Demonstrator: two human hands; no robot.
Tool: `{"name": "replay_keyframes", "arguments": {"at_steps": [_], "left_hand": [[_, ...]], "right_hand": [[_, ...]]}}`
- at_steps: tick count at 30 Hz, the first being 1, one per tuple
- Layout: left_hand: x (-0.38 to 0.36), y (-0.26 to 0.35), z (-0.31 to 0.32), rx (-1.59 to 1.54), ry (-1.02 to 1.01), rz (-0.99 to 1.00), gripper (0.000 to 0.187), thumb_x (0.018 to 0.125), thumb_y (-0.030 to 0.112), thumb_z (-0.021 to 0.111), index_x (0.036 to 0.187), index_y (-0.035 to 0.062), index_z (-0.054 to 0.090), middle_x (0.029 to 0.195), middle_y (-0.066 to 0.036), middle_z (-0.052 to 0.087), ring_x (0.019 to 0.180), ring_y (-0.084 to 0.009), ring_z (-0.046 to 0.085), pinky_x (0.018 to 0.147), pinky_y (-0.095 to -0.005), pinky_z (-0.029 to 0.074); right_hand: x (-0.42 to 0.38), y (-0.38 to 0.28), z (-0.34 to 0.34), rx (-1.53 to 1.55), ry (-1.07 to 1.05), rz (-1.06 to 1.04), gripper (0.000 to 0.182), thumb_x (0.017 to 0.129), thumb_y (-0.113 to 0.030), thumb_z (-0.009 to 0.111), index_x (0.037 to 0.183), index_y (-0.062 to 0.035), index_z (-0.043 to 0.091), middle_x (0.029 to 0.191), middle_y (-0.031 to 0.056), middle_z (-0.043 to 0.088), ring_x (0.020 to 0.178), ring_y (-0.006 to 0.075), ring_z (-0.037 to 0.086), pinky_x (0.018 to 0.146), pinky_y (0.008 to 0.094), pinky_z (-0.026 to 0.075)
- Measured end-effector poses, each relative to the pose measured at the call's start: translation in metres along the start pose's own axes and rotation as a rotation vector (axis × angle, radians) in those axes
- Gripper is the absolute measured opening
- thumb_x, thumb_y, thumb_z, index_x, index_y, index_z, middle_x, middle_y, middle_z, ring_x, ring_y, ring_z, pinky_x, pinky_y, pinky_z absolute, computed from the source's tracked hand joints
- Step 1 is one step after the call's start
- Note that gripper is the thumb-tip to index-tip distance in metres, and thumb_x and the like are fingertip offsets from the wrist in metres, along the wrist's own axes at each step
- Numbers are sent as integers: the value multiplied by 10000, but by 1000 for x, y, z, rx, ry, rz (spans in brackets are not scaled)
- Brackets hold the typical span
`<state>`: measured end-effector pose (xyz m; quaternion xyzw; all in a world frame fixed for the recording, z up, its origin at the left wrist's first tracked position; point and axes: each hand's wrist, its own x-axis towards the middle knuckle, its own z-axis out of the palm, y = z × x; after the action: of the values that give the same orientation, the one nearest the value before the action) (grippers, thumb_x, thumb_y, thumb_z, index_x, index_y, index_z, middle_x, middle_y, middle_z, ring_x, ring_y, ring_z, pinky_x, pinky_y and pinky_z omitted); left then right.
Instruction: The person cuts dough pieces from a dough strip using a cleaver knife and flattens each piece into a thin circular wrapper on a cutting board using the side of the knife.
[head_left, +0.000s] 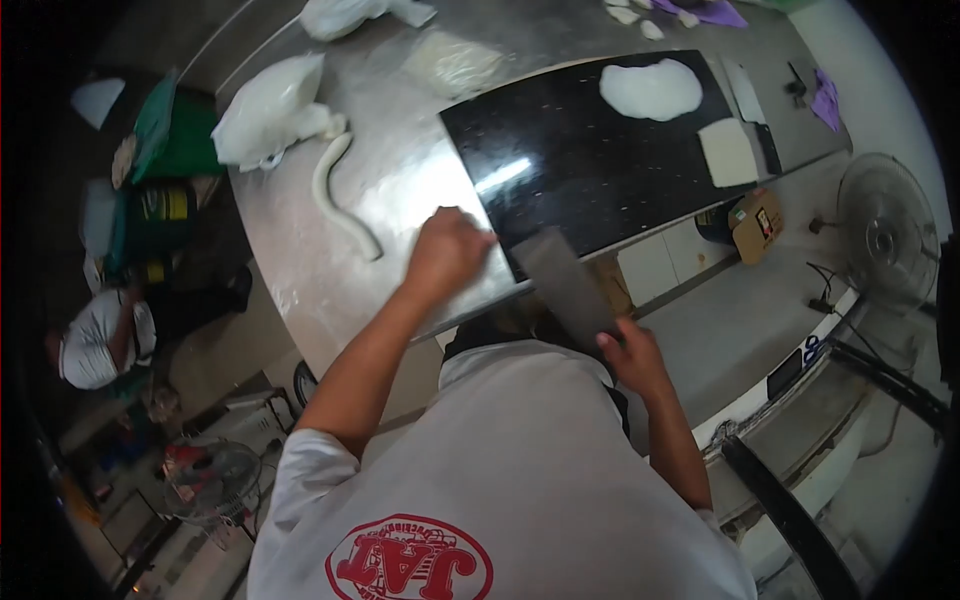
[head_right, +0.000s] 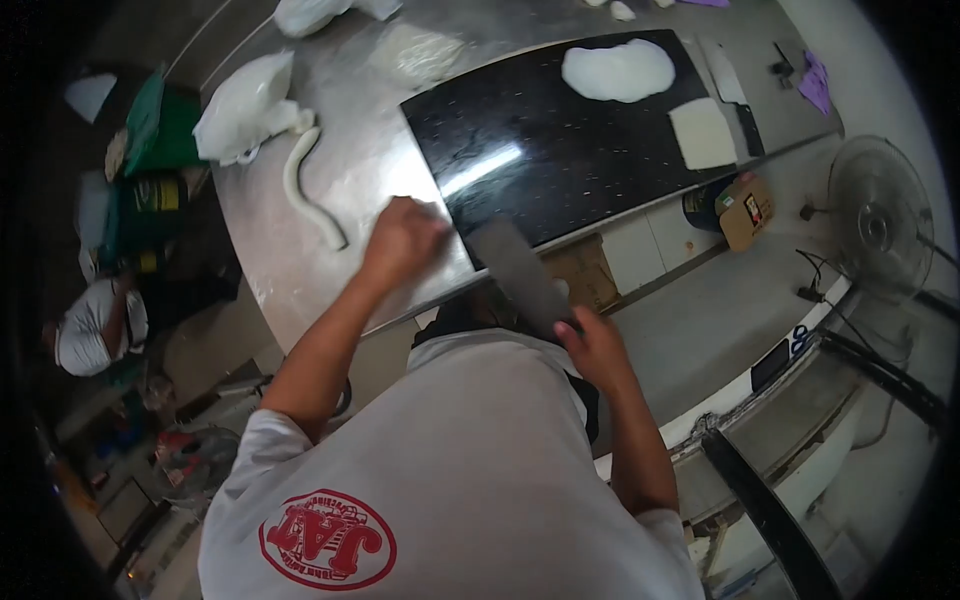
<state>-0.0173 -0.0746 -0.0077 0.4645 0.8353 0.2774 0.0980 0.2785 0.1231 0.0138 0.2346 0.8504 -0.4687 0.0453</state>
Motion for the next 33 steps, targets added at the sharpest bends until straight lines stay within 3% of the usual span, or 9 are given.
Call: {"name": "replay_keyframes", "arguments": {"at_steps": [2,4,10,15,20,21,23,24,33], "left_hand": [[23,27,59,435,-144,218,503,997,458,577,1396,150,592,1541,-152,448,1487,-392,328,1191,-646,234],[58,55,80,419,-289,177,692,1006,596,467,1588,235,369,1682,-134,230,1572,-400,117,1206,-708,95],[125,95,104,456,-439,321,771,983,700,390,1620,273,308,1701,-128,185,1574,-425,67,1215,-699,54],[142,94,114,402,-341,299,729,1006,660,386,1614,264,328,1685,-150,232,1569,-414,130,1228,-667,72],[134,90,108,311,-315,258,712,1013,642,399,1602,244,353,1678,-161,248,1559,-408,179,1229,-645,125],[134,95,96,313,-355,356,705,1013,645,398,1598,253,358,1676,-157,254,1558,-404,184,1226,-649,136],[125,73,99,256,-466,652,703,991,675,417,1575,284,401,1670,-115,290,1556,-380,204,1219,-655,169],[116,68,91,302,-571,698,720,955,705,452,1554,306,436,1666,-73,313,1558,-357,211,1223,-648,172],[202,74,121,330,-374,757,770,944,709,465,1569,264,413,1679,-91,281,1559,-340,215,1207,-678,176]], "right_hand": [[-25,11,-41,230,109,230,262,987,-249,667,964,7,617,790,155,696,698,254,707,625,384,527],[-37,10,-85,236,304,125,287,1014,-276,634,945,2,621,710,82,646,624,122,633,570,309,499],[87,68,-134,604,949,4,314,1037,-334,588,1079,-23,592,858,68,655,653,121,610,589,286,503],[153,106,-136,1090,647,552,239,1052,-304,553,1020,-67,559,761,41,601,552,150,562,498,315,464],[86,62,-80,638,372,573,175,1031,-282,583,1072,-112,572,737,27,556,509,120,508,430,295,409],[70,55,-63,566,146,598,255,1027,-305,591,1160,-88,605,784,55,611,609,151,602,526,322,486],[50,77,17,374,24,95,400,996,-344,632,1240,-31,585,933,186,702,800,316,708,731,438,553],[51,48,21,378,-113,252,505,970,-397,658,1306,-29,581,1068,238,708,1015,408,691,908,483,520],[120,39,-41,205,-49,402,476,960,-404,664,1238,-18,654,1008,250,711,944,389,685,849,433,528]]}}
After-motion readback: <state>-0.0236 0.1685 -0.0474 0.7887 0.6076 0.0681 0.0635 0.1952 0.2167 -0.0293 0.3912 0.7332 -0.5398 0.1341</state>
